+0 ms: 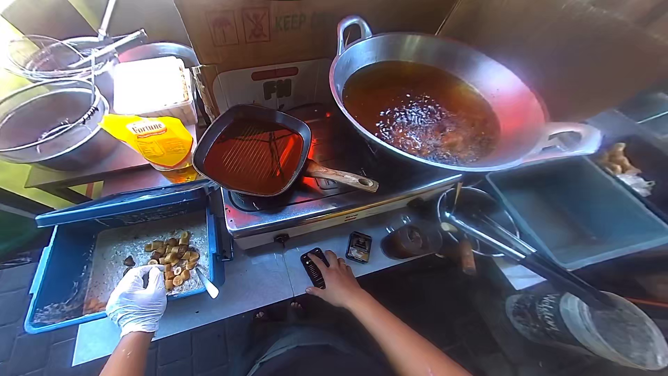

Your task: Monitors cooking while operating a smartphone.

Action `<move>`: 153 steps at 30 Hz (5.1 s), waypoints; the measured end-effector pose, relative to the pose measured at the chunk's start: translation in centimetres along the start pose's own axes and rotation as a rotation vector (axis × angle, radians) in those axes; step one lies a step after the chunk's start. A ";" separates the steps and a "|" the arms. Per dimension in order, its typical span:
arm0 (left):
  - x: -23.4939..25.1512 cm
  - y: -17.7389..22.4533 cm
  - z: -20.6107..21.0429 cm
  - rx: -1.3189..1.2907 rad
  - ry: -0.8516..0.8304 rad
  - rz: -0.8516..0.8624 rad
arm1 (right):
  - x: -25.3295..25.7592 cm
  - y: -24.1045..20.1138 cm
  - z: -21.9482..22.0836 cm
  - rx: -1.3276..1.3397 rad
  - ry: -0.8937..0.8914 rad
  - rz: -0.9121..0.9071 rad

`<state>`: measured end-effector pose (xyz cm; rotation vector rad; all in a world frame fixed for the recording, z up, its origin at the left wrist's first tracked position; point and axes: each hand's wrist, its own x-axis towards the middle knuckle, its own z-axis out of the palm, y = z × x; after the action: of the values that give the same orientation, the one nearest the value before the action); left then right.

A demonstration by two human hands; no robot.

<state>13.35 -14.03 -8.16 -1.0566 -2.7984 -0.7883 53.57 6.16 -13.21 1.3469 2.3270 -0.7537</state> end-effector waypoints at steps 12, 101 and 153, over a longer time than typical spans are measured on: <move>0.0 0.3 -0.4 0.017 -0.052 -0.027 | 0.3 0.0 -0.2 -0.034 -0.013 -0.021; 0.5 -0.6 -0.2 0.002 -0.101 0.057 | -14.8 -9.6 -4.4 0.747 0.546 -0.050; -0.2 2.8 -2.7 0.027 -0.247 -0.043 | -26.1 -6.2 2.9 1.598 0.331 -0.322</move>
<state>14.91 -13.68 -4.60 -1.1665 -3.0347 -0.6635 61.01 -15.97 0.19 1.5457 1.9388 -3.0349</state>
